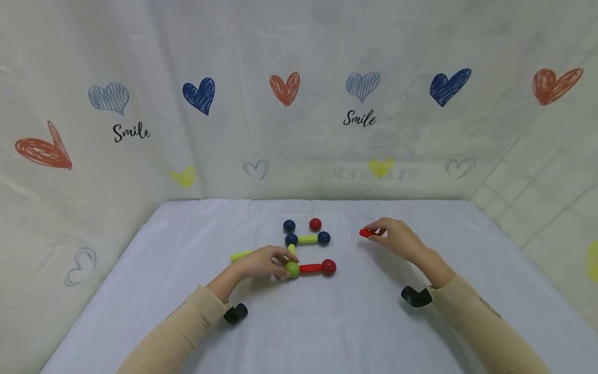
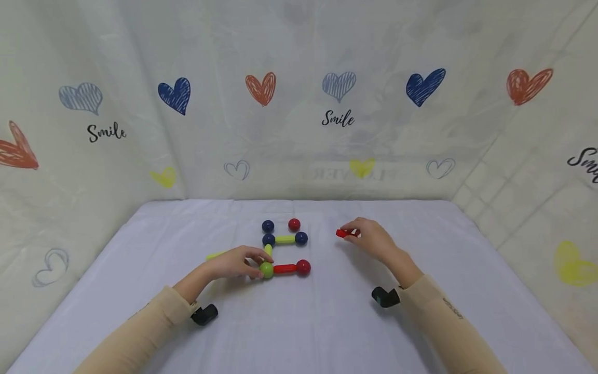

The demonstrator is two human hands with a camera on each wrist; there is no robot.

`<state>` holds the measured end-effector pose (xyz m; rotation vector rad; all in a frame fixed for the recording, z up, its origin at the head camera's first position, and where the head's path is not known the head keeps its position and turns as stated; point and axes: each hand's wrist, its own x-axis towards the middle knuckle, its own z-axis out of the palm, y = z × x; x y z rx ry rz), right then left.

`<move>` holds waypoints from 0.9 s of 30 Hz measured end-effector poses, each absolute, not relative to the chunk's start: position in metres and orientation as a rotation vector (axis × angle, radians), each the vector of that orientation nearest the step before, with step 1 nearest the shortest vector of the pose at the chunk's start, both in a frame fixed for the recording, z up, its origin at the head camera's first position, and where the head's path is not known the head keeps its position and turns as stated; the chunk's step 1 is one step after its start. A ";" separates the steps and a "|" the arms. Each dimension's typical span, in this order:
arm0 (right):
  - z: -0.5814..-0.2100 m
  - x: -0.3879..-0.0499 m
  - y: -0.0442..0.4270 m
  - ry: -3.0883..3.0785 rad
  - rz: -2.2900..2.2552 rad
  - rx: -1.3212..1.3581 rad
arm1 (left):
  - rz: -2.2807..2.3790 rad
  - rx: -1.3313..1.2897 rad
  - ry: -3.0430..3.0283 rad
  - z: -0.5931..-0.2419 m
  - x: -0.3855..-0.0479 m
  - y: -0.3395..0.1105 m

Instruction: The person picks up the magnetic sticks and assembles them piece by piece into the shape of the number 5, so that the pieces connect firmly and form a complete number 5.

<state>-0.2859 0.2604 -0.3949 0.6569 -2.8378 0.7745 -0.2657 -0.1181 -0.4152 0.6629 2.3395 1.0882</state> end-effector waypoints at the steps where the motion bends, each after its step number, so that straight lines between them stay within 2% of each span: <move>1: -0.394 -0.283 0.260 -2.832 0.794 0.669 | 1.087 0.664 2.338 -0.415 -0.265 -0.118; 10: -0.388 -0.264 0.251 -2.844 0.968 0.713 | 1.080 0.657 2.351 -0.415 -0.265 -0.117; 27: -0.404 -0.245 0.239 -2.990 1.345 0.650 | 1.087 0.667 2.341 -0.414 -0.265 -0.117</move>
